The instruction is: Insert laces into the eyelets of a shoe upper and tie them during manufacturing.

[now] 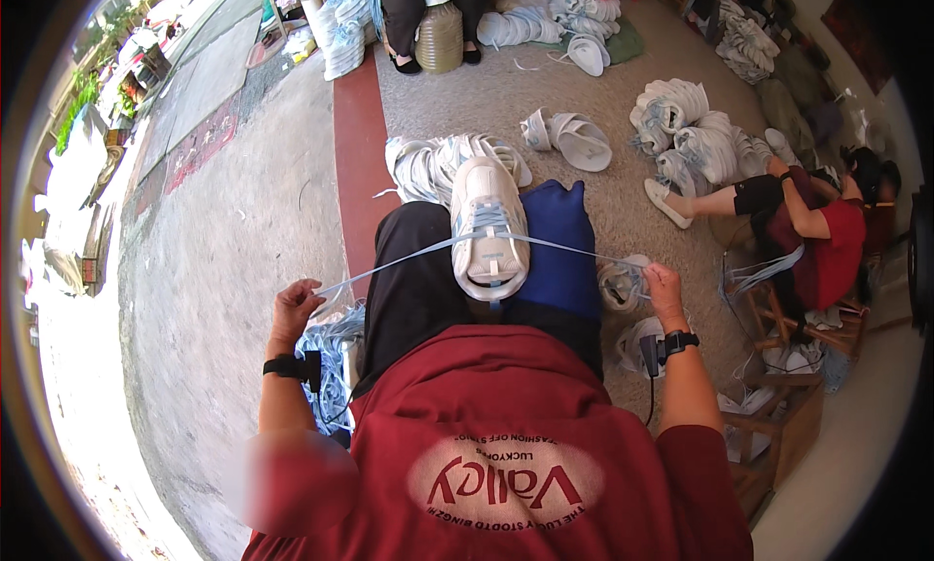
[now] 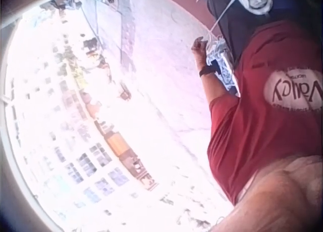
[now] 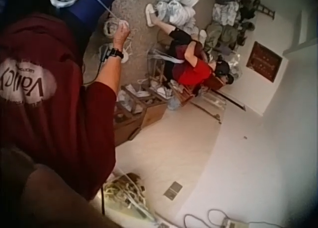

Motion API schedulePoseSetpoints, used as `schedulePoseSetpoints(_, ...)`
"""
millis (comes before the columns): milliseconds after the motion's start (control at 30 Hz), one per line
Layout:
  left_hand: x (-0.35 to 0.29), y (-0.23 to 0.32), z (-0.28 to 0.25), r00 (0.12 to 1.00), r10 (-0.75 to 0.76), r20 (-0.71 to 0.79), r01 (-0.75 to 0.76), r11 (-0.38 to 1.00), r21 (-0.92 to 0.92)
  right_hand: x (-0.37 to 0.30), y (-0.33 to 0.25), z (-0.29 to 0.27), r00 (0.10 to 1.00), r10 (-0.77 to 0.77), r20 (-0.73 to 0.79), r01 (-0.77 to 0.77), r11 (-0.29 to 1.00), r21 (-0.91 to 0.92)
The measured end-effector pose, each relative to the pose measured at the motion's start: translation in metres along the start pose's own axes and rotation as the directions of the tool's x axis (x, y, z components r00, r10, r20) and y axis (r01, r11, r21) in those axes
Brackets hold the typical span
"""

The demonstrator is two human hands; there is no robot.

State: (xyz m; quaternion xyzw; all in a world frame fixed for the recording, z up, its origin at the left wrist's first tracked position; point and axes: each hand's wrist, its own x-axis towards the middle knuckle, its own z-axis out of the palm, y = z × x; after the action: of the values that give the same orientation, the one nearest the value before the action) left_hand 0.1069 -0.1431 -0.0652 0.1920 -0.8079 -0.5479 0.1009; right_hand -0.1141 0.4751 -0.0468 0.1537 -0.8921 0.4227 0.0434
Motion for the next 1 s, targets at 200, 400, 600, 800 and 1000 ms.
schedulePoseSetpoints(200, -0.051, 0.005, -0.045, 0.976, -0.215, -0.020, 0.210, 0.967, -0.142, -0.090, 0.068, -0.033, 0.886, 0.459, -0.071, -0.434, 0.872, 0.226)
schedulePoseSetpoints(400, -0.080, -0.027, -0.078, 0.941, -0.311, -0.132, 0.259, 0.915, -0.310, -0.161, 0.100, -0.024, 0.810, 0.581, -0.082, -0.549, 0.800, 0.242)
schedulePoseSetpoints(600, -0.113, -0.054, -0.093, 0.846, -0.514, -0.145, 0.454, 0.835, -0.312, -0.213, 0.115, -0.026, 0.689, 0.723, -0.046, -0.677, 0.665, 0.316)
schedulePoseSetpoints(800, -0.141, -0.095, -0.112, 0.749, -0.640, -0.173, 0.626, 0.768, -0.135, -0.238, 0.122, -0.033, 0.571, 0.806, -0.152, -0.775, 0.591, 0.222)
schedulePoseSetpoints(1000, -0.132, -0.130, -0.088, 0.727, -0.604, -0.326, 0.685, 0.669, 0.288, -0.175, 0.074, -0.020, 0.583, 0.811, 0.050, -0.777, 0.540, 0.323)
